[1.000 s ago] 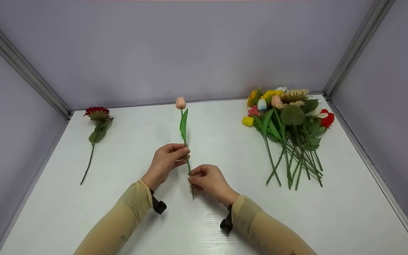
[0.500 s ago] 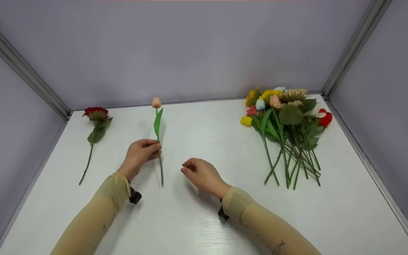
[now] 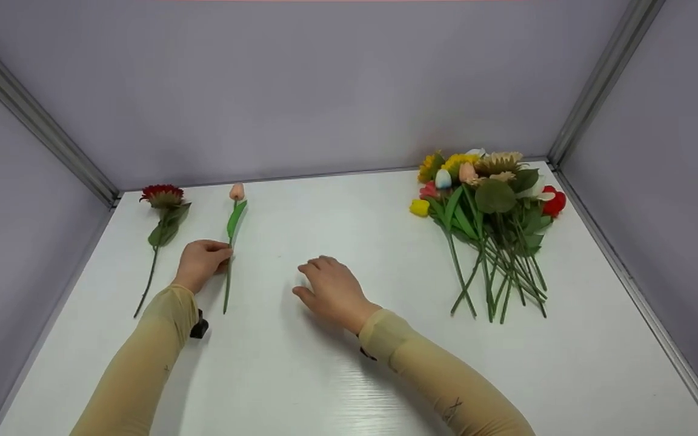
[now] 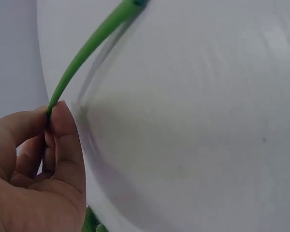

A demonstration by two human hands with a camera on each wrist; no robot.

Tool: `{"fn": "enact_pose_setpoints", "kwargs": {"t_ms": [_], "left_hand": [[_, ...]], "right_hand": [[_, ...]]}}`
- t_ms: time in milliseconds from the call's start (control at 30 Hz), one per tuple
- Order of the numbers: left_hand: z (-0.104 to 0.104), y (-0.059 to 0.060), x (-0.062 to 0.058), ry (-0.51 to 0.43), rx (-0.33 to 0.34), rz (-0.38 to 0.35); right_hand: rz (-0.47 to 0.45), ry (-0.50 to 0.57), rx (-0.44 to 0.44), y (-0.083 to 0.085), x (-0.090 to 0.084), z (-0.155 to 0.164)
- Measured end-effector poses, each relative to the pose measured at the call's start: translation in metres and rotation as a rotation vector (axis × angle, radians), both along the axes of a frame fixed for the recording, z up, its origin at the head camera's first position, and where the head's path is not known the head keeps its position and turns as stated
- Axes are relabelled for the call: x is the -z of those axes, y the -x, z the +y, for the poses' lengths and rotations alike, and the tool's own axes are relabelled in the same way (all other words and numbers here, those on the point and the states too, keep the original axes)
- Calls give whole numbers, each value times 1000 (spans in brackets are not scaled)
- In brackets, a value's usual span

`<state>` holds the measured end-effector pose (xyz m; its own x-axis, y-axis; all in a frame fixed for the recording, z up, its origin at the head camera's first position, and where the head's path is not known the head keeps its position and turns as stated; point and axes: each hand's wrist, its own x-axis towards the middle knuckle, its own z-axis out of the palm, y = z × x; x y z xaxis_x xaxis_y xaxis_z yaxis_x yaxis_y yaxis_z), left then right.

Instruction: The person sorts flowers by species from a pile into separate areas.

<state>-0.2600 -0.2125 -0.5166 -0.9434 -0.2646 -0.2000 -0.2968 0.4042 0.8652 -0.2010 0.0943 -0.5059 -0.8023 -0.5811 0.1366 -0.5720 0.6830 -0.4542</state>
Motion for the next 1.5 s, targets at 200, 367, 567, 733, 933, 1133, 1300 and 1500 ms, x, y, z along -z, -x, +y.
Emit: {"fn": "enact_pose_setpoints", "kwargs": {"t_ms": [200, 367, 567, 733, 933, 1133, 1300, 1500], "left_hand": [[-2, 2, 4, 95, 0, 24], [1, 6, 4, 125, -25, 37], [2, 10, 3, 236, -10, 55], [0, 12, 6, 268, -6, 82], [-3, 11, 9, 224, -4, 99], [-5, 11, 11, 175, 16, 79], [2, 11, 9, 198, 34, 105], [30, 6, -2, 284, 146, 202]], "right_hand": [[16, -87, 6, 2, 1, -4], [37, -132, -2, 4, 2, -5], [-5, -143, -21, 4, 3, -7], [-9, -148, -21, 4, 6, -7], [-13, -160, -14, 4, 10, -3], [-5, -161, 12, 6, 10, 16], [-24, -105, 89, 11, 10, 46], [-88, 10, 254, 22, 5, 97]]}}
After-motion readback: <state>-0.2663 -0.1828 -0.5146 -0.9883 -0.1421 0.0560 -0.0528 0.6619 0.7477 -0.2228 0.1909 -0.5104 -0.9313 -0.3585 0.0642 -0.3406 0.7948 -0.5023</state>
